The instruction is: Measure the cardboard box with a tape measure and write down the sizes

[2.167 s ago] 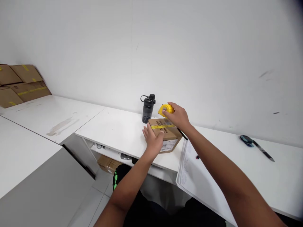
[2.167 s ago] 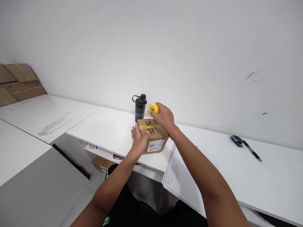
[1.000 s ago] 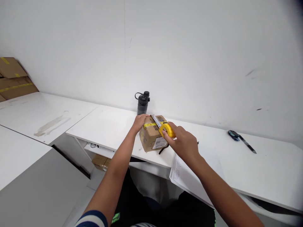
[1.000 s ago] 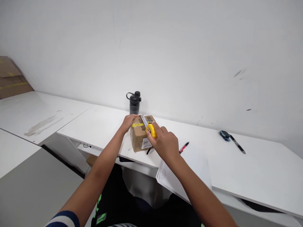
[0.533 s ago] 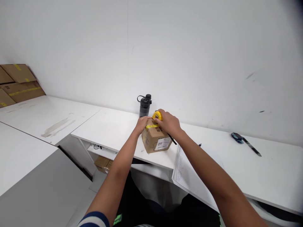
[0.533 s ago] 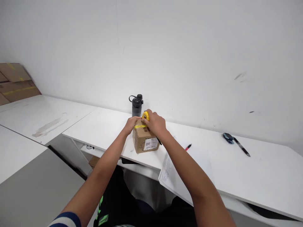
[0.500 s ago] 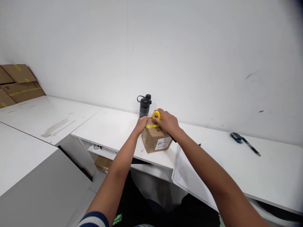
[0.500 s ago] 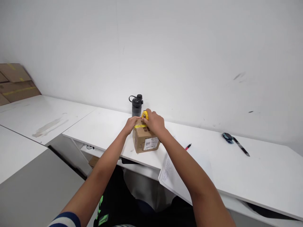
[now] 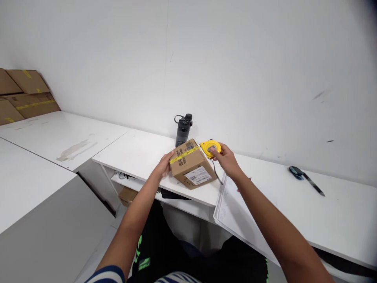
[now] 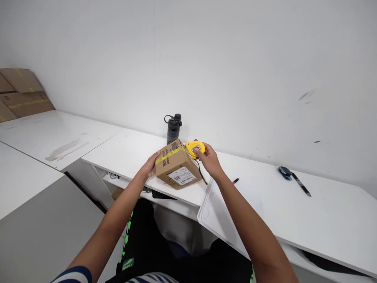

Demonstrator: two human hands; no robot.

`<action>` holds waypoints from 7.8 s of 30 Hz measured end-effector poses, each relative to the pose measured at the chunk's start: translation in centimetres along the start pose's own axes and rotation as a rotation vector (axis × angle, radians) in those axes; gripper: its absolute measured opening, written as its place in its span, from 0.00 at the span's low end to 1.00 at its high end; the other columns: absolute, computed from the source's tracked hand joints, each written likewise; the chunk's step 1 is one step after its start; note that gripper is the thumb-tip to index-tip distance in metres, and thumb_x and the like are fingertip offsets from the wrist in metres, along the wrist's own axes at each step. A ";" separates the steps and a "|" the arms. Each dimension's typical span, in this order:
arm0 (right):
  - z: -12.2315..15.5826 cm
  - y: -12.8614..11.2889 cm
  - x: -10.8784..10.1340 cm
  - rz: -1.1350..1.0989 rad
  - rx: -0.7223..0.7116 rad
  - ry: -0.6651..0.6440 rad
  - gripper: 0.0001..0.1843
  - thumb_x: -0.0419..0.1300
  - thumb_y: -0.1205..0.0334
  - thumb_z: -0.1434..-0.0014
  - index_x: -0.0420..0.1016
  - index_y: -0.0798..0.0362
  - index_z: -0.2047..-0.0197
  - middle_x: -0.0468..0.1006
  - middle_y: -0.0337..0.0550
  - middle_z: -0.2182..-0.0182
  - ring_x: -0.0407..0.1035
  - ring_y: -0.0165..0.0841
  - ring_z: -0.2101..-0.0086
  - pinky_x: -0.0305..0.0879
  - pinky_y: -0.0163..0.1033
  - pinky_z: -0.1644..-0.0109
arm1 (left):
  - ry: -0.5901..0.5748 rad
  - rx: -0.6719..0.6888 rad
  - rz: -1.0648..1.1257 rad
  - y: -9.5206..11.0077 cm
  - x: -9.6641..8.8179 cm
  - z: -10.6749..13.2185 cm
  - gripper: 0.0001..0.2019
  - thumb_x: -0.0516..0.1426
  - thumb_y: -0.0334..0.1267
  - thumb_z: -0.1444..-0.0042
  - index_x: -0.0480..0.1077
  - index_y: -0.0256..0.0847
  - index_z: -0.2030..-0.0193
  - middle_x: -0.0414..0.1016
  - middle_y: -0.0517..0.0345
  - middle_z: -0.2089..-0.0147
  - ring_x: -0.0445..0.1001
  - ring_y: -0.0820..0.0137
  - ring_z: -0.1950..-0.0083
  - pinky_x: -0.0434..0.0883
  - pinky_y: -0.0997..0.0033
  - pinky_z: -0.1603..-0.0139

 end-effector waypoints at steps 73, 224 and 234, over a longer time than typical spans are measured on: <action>3.2 -2.9 -6.8 0.864 -0.238 -0.437 0.30 0.51 0.43 0.35 0.56 0.37 0.31 0.73 0.42 0.42 0.72 0.40 0.53 0.71 0.46 0.53 | 0.369 0.293 -0.375 -0.7 3.8 5.7 0.26 0.54 0.39 0.38 0.63 0.40 0.33 0.63 0.50 0.31 0.62 0.60 0.31 0.58 0.60 0.29; 5.6 11.6 -10.3 0.537 0.127 0.287 0.20 0.59 0.48 0.47 0.77 0.49 0.54 0.75 0.52 0.54 0.70 0.43 0.61 0.65 0.49 0.57 | -0.481 0.440 -0.760 -8.7 16.9 7.2 0.23 0.65 0.57 0.53 0.72 0.43 0.57 0.80 0.49 0.56 0.78 0.59 0.54 0.68 0.59 0.46; 13.1 -3.9 -2.6 -0.286 -0.112 -0.703 0.45 0.64 0.34 0.49 0.57 0.32 0.31 0.70 0.48 0.39 0.68 0.49 0.42 0.68 0.55 0.45 | -0.275 0.671 -0.401 2.2 13.0 12.8 0.38 0.64 0.72 0.68 0.72 0.47 0.55 0.78 0.44 0.49 0.70 0.47 0.40 0.57 0.43 0.34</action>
Point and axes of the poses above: each hand's wrist, its own z-axis away from the middle knuckle, its own x-axis out of the palm, y = z × x, the point moved 3 cm from there along -z, towards the middle knuckle
